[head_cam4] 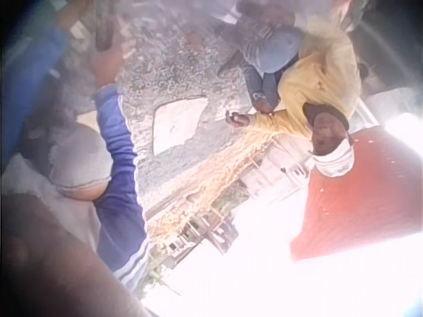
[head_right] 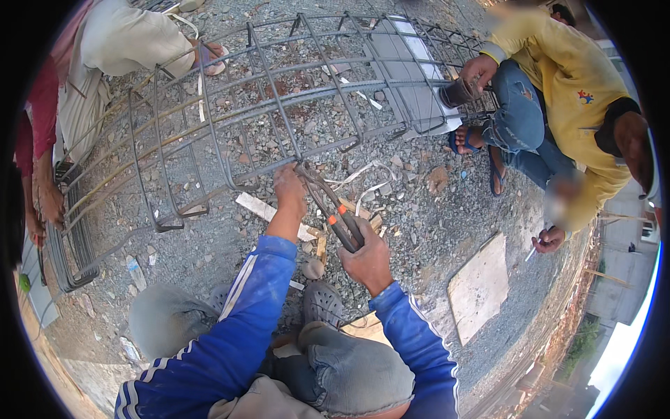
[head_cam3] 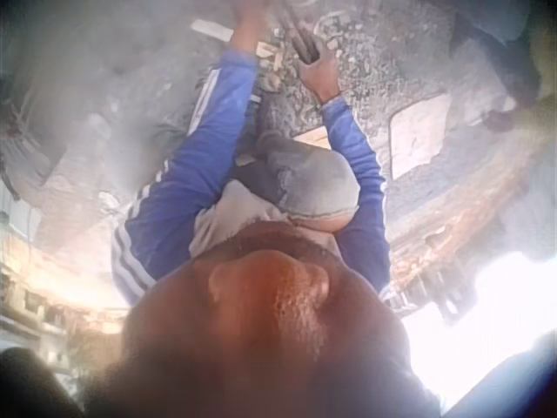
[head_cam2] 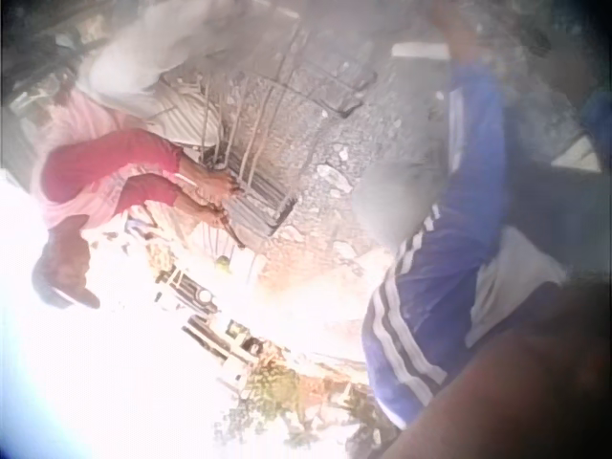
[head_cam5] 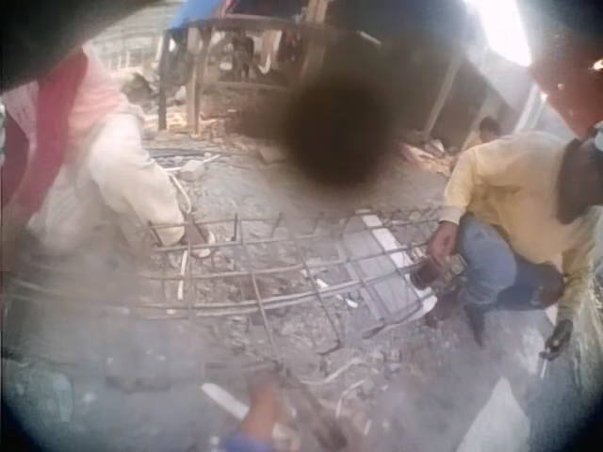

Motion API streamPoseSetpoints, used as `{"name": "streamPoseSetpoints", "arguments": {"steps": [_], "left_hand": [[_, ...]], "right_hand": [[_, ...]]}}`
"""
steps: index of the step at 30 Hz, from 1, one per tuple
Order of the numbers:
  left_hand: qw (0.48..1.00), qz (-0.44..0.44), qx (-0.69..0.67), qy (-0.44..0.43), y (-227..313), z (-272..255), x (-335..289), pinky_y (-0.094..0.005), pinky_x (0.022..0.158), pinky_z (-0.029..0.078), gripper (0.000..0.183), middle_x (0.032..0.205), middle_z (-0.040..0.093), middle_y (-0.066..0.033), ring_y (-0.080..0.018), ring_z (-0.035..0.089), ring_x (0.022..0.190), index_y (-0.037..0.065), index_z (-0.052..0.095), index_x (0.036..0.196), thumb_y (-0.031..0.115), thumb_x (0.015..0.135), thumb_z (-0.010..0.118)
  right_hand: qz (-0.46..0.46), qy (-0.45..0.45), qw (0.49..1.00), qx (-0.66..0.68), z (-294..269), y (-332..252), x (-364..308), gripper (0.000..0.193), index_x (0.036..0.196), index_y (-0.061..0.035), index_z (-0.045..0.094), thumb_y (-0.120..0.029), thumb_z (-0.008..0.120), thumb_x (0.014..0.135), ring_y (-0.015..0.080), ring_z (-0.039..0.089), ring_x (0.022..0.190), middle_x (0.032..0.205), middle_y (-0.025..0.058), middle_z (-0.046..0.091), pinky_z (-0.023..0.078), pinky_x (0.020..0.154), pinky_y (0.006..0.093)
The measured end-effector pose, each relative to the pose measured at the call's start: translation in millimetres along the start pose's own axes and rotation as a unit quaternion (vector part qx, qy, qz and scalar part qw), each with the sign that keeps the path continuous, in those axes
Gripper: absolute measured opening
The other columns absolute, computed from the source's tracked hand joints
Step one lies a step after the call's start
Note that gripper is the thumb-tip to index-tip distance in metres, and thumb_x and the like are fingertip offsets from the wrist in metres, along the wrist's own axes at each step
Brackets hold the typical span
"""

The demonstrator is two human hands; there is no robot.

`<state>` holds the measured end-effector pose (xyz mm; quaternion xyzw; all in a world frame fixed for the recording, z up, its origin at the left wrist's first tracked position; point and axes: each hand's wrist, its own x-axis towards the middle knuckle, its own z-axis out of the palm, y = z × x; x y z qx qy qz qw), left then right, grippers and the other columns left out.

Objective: The person ties together metal rebar components using wire and pliers to assemble a structural reinforcement cage.

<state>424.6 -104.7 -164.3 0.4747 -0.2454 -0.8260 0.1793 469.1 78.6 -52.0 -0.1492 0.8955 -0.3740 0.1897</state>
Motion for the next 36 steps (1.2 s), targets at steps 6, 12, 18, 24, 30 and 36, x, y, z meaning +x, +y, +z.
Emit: {"name": "streamPoseSetpoints", "arguments": {"steps": [6,12,18,24,30,36], "left_hand": [[0.995,0.046,0.083,-0.02,1,-35,30,-0.0378,0.063,0.053,0.026,0.079,0.061,-0.0066,-0.024,0.066,0.069,0.016,0.056,0.112,0.028,0.1,0.037],[0.995,0.007,-0.007,-0.104,-8,-28,24,-0.0402,0.064,0.054,0.034,0.082,0.064,-0.0079,-0.0262,0.067,0.071,0.015,0.053,0.119,0.038,0.101,0.036],[0.993,-0.038,-0.049,-0.103,10,-14,-22,-0.0446,0.078,0.056,0.048,0.086,0.064,-0.0077,-0.028,0.068,0.085,0.009,0.047,0.13,0.046,0.1,0.039],[0.904,-0.12,-0.072,-0.405,21,-36,-66,-0.0445,0.081,0.056,0.041,0.084,0.062,-0.0043,-0.0235,0.066,0.084,0.007,0.057,0.115,0.044,0.096,0.055],[0.908,-0.106,-0.096,-0.394,19,-35,-72,-0.0402,0.064,0.059,0.028,0.075,0.058,-0.0022,-0.0176,0.063,0.066,0.007,0.058,0.103,0.035,0.097,0.057],[0.918,-0.185,-0.103,-0.335,26,-10,-92,-0.0408,0.065,0.056,0.033,0.067,0.053,0.0017,-0.0139,0.059,0.061,0.008,0.058,0.094,0.041,0.099,0.052]], "right_hand": [[-0.04,0.053,0.992,0.111,53,19,3,0.055,0.121,-0.0063,0.059,-0.013,0.071,0.067,0.0242,0.065,0.07,0.089,0.0117,0.067,0.053,0.069,0.0361],[-0.052,0.064,0.99,0.116,68,50,12,0.049,0.116,-0.008,0.061,-0.013,0.07,0.068,0.0253,0.063,0.069,0.086,0.0098,0.066,0.052,0.067,0.0352],[0.038,-0.134,0.924,0.357,46,35,4,0.044,0.116,-0.0019,0.06,-0.003,0.062,0.072,0.0173,0.056,0.062,0.077,0.0037,0.056,0.048,0.059,0.031],[0.173,-0.34,0.697,0.607,48,50,2,0.034,0.113,0.003,0.057,0.001,0.059,0.08,0.011,0.051,0.058,0.08,0.0033,0.054,0.037,0.049,0.0256],[0.222,-0.315,0.802,0.457,21,2,3,0.019,0.1,0.0015,0.059,-0.015,0.062,0.092,0.0117,0.052,0.056,0.075,0.0052,0.058,0.039,0.05,0.0268],[0.217,-0.335,0.796,0.455,25,16,9,0.027,0.086,-0.0025,0.061,-0.028,0.067,0.092,0.0134,0.054,0.053,0.063,0.0038,0.057,0.041,0.048,0.0276]]}}
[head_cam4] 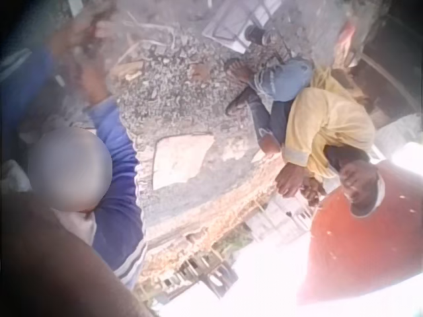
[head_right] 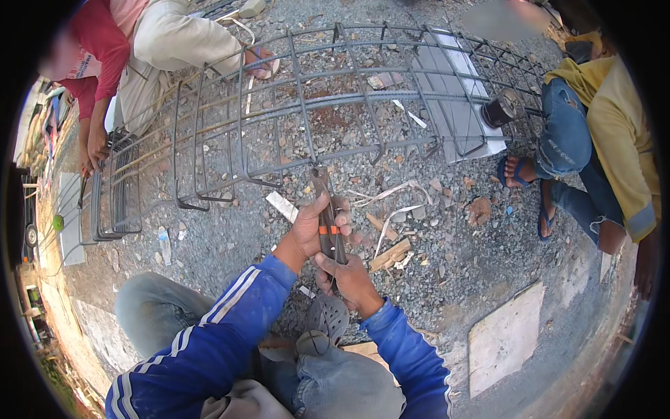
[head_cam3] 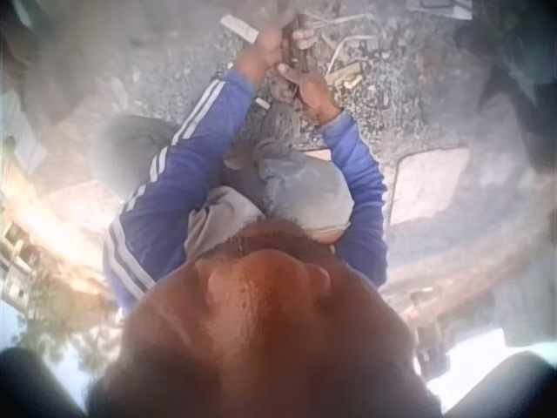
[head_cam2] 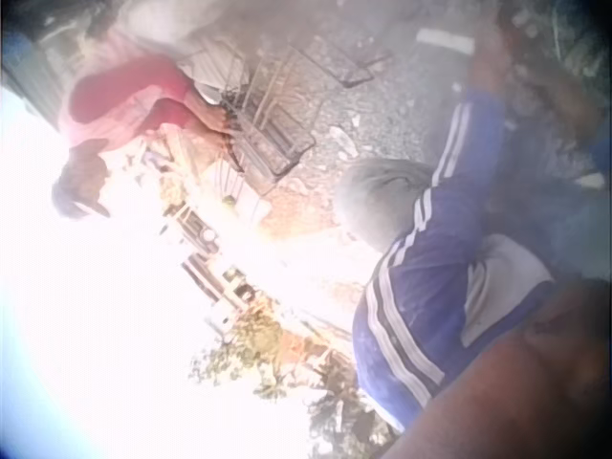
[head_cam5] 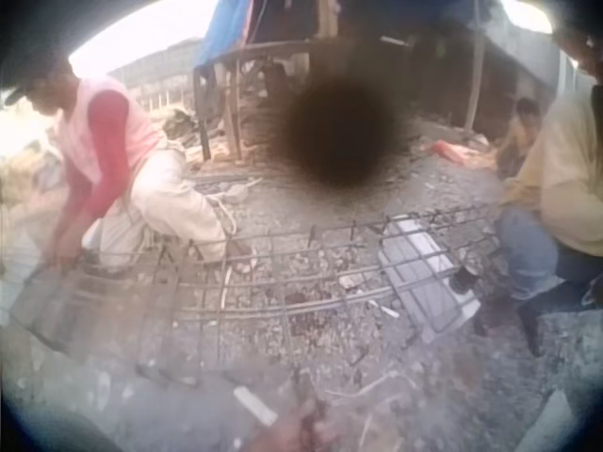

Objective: The person ties together metal rebar components using wire and pliers to assemble a structural reinforcement cage.

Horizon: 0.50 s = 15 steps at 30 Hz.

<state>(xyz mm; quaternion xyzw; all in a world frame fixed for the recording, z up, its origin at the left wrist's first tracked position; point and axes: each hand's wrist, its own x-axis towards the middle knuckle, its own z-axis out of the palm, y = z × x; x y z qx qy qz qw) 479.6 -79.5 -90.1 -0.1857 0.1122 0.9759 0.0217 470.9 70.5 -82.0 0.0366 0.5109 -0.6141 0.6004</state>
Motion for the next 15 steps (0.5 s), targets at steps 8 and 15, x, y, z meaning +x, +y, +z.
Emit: {"name": "streamPoseSetpoints", "arguments": {"steps": [8,15], "left_hand": [[0.997,-0.054,0.016,-0.056,6,-10,3,-0.0327,0.051,0.047,0.036,0.057,0.042,0.0061,-0.0092,0.047,0.048,0.011,0.051,0.08,0.041,0.099,0.052],[0.993,-0.064,0.095,-0.007,13,-15,-6,-0.0307,0.045,0.043,0.034,0.055,0.038,0.0067,-0.0084,0.044,0.046,0.013,0.049,0.078,0.04,0.098,0.056]], "right_hand": [[0.051,0.034,0.998,-0.015,22,-17,-2,0.023,0.081,-0.0072,0.058,-0.025,0.069,0.09,0.0109,0.047,0.047,0.059,-0.0008,0.048,0.037,0.042,0.0277],[0.099,0.04,0.993,0.048,23,16,15,0.011,0.082,-0.009,0.058,-0.015,0.066,0.087,0.0109,0.042,0.045,0.059,-0.0018,0.046,0.032,0.042,0.0267]]}}
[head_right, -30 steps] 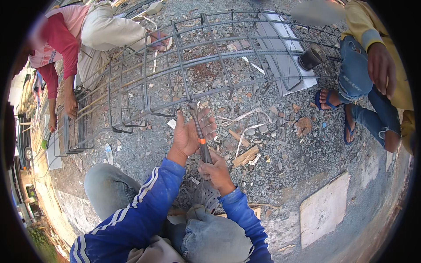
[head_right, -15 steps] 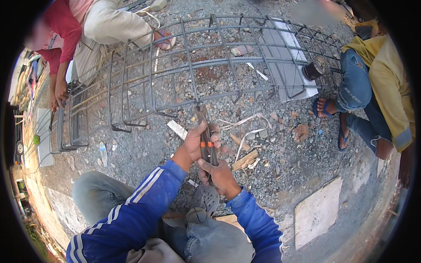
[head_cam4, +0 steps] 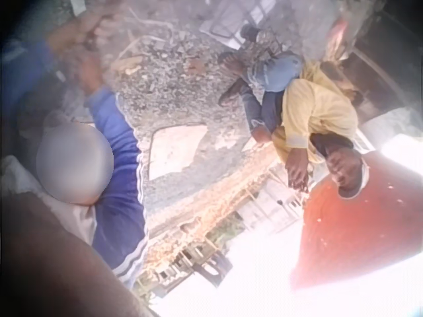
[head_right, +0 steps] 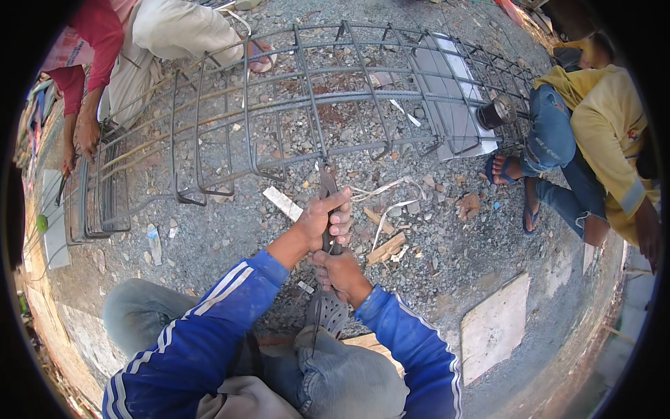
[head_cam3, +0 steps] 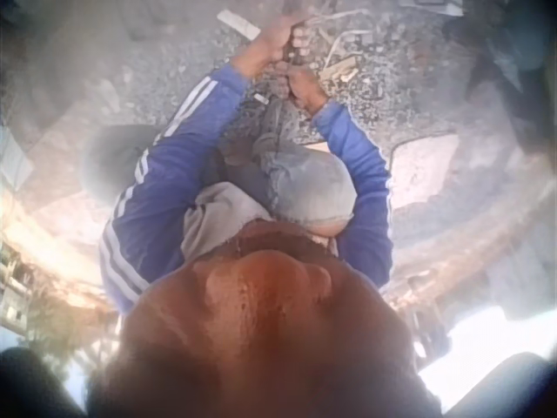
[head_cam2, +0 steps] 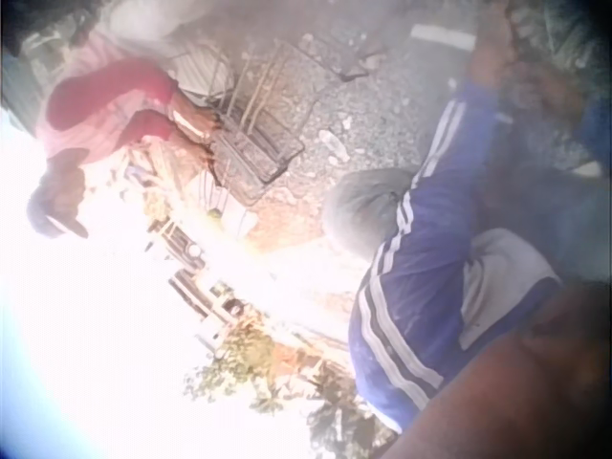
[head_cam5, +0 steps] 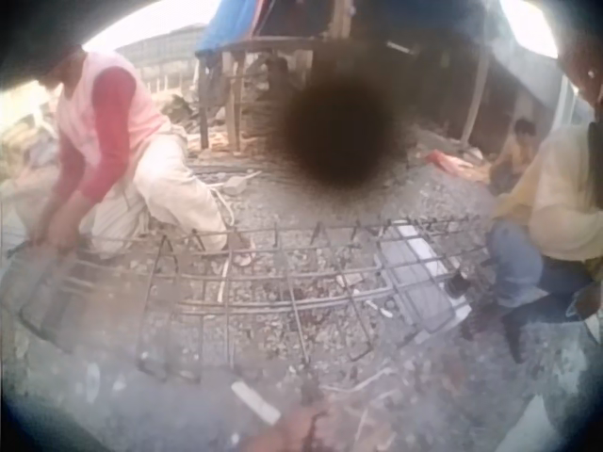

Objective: The person ties together metal rebar components using wire and pliers to assemble a structural reinforcement cage.

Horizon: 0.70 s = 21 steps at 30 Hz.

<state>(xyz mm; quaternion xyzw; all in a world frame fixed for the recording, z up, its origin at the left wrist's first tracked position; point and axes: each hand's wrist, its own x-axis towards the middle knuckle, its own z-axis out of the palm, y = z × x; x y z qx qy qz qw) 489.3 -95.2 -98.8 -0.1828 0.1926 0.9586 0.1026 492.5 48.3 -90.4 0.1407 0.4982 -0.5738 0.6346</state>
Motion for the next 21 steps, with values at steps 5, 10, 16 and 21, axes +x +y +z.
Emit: {"name": "streamPoseSetpoints", "arguments": {"steps": [5,10,16,21], "left_hand": [[0.949,0.091,0.154,0.258,-8,15,-2,-0.0308,0.05,0.044,0.042,0.061,0.043,0.0026,-0.013,0.047,0.053,0.01,0.054,0.087,0.051,0.096,0.053],[0.875,0.206,0.324,0.296,-43,-51,11,-0.0264,0.056,0.046,0.048,0.079,0.057,-0.0024,-0.0113,0.057,0.069,0.005,0.057,0.101,0.05,0.101,0.041],[0.883,0.123,0.272,0.362,-37,-61,-18,-0.0337,0.058,0.05,0.034,0.076,0.063,-0.0086,-0.0178,0.063,0.072,0.003,0.065,0.086,0.033,0.098,0.053],[0.58,0.344,0.648,0.354,-34,-40,-36,-0.0463,0.069,0.048,0.019,0.08,0.064,-0.0164,-0.0378,0.062,0.074,0.003,0.066,0.082,0.019,0.09,0.059]], "right_hand": [[-0.067,-0.071,0.994,-0.056,-13,-1,5,0.02,0.095,-0.0039,0.06,-0.019,0.069,0.086,0.0143,0.055,0.061,0.073,0.0016,0.057,0.046,0.06,0.0293],[-0.2,0.042,0.978,-0.033,-25,57,23,0.065,0.123,0.0009,0.055,-0.057,0.049,0.094,0.0171,0.061,0.086,0.099,0.0076,0.064,0.049,0.079,0.0315],[-0.114,0.027,0.944,0.31,-23,53,11,0.083,0.121,0.0017,0.056,-0.071,0.028,0.094,0.0227,0.063,0.078,0.09,0.0113,0.065,0.052,0.074,0.039],[-0.216,0.147,0.954,-0.145,-26,68,16,0.049,0.113,0.0023,0.059,-0.044,0.056,0.096,0.0141,0.061,0.08,0.091,0.0086,0.065,0.05,0.07,0.0287]]}}
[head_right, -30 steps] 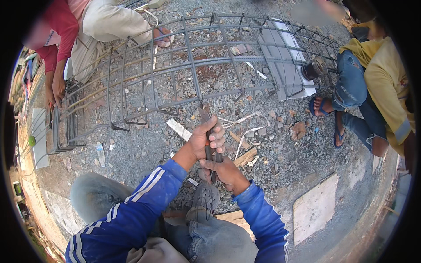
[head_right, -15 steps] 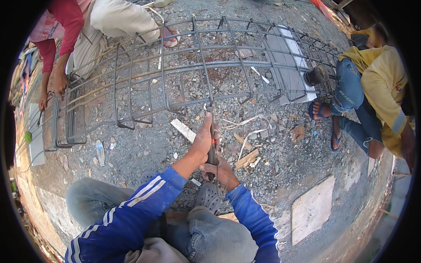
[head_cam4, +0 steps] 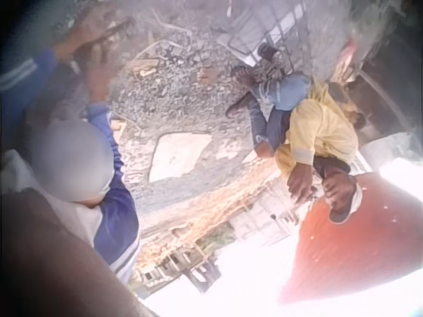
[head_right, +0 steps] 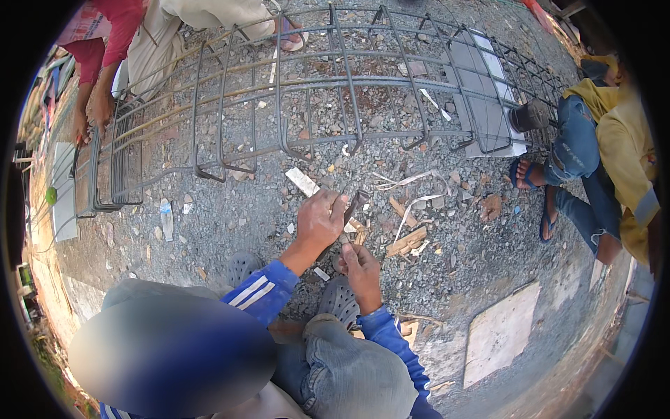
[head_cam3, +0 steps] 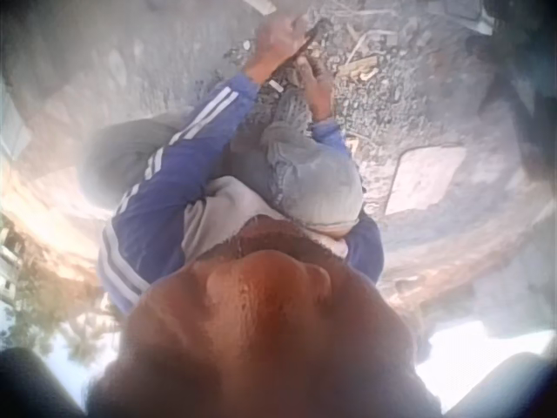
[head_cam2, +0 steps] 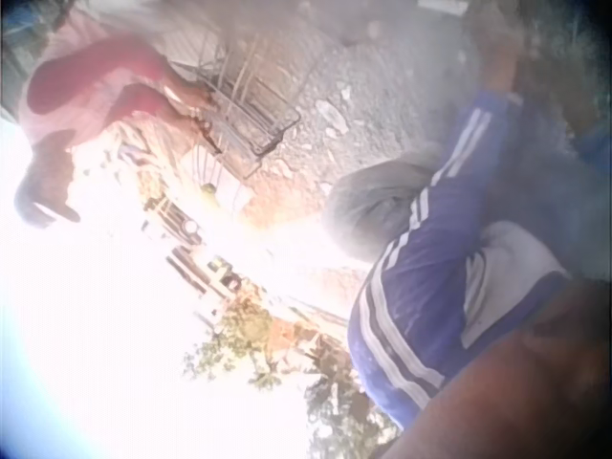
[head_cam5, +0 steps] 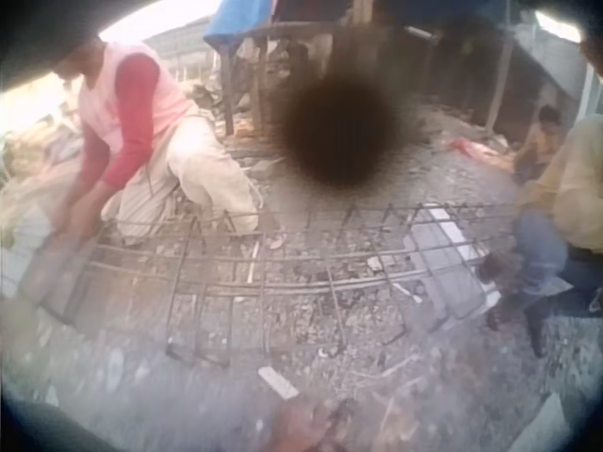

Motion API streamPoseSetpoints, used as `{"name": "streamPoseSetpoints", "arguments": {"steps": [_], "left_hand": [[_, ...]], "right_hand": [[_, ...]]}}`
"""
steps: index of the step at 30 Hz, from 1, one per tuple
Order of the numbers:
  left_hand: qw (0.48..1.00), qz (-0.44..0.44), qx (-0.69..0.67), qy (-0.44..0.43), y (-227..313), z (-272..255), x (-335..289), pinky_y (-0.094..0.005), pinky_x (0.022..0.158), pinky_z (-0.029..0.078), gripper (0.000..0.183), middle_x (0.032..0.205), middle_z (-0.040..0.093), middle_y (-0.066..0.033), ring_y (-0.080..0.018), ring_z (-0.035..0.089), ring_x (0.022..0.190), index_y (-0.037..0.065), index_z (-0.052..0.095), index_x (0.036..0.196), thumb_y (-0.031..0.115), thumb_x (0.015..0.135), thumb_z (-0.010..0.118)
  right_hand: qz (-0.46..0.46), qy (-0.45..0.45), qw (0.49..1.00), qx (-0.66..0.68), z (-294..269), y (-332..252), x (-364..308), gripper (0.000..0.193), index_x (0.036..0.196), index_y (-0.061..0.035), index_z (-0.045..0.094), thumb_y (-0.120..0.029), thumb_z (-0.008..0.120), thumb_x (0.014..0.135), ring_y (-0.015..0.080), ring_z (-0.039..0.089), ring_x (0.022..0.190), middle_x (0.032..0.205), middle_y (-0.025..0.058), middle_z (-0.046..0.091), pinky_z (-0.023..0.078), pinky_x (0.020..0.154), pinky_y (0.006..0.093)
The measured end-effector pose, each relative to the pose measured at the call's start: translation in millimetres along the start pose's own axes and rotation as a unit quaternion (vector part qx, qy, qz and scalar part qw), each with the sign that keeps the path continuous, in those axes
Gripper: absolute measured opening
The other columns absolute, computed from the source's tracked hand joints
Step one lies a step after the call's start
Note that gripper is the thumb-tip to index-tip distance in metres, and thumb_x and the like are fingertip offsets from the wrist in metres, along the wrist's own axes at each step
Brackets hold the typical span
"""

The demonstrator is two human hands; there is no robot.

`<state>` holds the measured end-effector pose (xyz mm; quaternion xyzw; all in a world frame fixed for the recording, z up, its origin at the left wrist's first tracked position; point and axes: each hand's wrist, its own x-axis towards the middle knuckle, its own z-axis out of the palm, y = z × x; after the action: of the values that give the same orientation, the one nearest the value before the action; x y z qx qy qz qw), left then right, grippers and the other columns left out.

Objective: The person ties together metal rebar components using wire and pliers to assemble a structural reinforcement cage.

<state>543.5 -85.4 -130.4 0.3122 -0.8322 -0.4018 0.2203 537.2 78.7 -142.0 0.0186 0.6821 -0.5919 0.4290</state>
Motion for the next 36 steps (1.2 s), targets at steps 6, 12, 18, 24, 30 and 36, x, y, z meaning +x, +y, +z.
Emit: {"name": "streamPoseSetpoints", "arguments": {"steps": [6,12,18,24,30,36], "left_hand": [[0.975,0.134,-0.173,-0.019,52,-43,7,-0.0395,0.054,0.045,0.018,0.069,0.058,-0.0145,-0.0325,0.058,0.059,0.001,0.063,0.082,0.017,0.09,0.064],[0.946,0.025,-0.323,0.002,101,-66,15,-0.0322,0.064,0.05,0.022,0.083,0.066,-0.0149,-0.0232,0.063,0.068,-0.003,0.066,0.096,0.019,0.094,0.062],[0.956,0.153,0.036,0.248,63,-96,49,-0.0446,0.094,0.043,0.048,0.108,0.063,-0.0177,-0.031,0.055,0.11,-0.001,0.058,0.12,0.03,0.086,0.07],[0.962,0.031,0.273,-0.004,21,-108,79,-0.0564,0.106,0.029,0.071,0.122,0.056,-0.0262,-0.0403,0.049,0.119,-0.006,0.051,0.129,0.044,0.081,0.069],[0.951,0.075,0.3,0.01,1,-95,83,-0.0551,0.099,0.035,0.068,0.114,0.06,-0.0256,-0.0397,0.052,0.115,-0.008,0.046,0.132,0.032,0.082,0.067],[0.955,0.074,0.28,-0.071,2,-103,87,-0.0513,0.099,0.037,0.071,0.118,0.058,-0.026,-0.0392,0.05,0.117,-0.01,0.043,0.133,0.032,0.082,0.068]], "right_hand": [[-0.266,0.092,0.937,-0.207,20,-23,-9,0.039,0.112,0.0031,0.059,-0.024,0.07,0.087,0.0204,0.061,0.079,0.093,0.0112,0.063,0.049,0.074,0.0336],[-0.461,0.082,0.866,-0.178,35,-94,-11,0.024,0.111,0.0023,0.06,-0.014,0.059,0.094,0.0199,0.06,0.077,0.089,0.0129,0.061,0.048,0.069,0.0339],[-0.382,0.073,0.916,-0.104,28,-182,-21,0.032,0.121,0.0036,0.062,-0.02,0.056,0.1,0.0029,0.047,0.056,0.068,-0.001,0.057,0.038,0.051,0.0206],[-0.344,0.088,0.928,-0.115,10,-197,-14,0.044,0.131,0.0031,0.057,-0.03,0.05,0.103,0.0015,0.034,0.053,0.059,-0.0073,0.039,0.028,0.048,0.021],[-0.384,0.077,0.905,-0.167,11,-184,-10,0.05,0.141,0.0071,0.041,-0.027,0.044,0.104,0.0053,0.042,0.059,0.085,0.0035,0.061,0.036,0.053,0.0231],[-0.443,0.032,0.785,-0.433,9,-219,0,0.049,0.145,0.0004,0.036,-0.017,0.047,0.1,0.036,0.065,0.074,0.114,0.0273,0.063,0.051,0.065,0.0419]]}}
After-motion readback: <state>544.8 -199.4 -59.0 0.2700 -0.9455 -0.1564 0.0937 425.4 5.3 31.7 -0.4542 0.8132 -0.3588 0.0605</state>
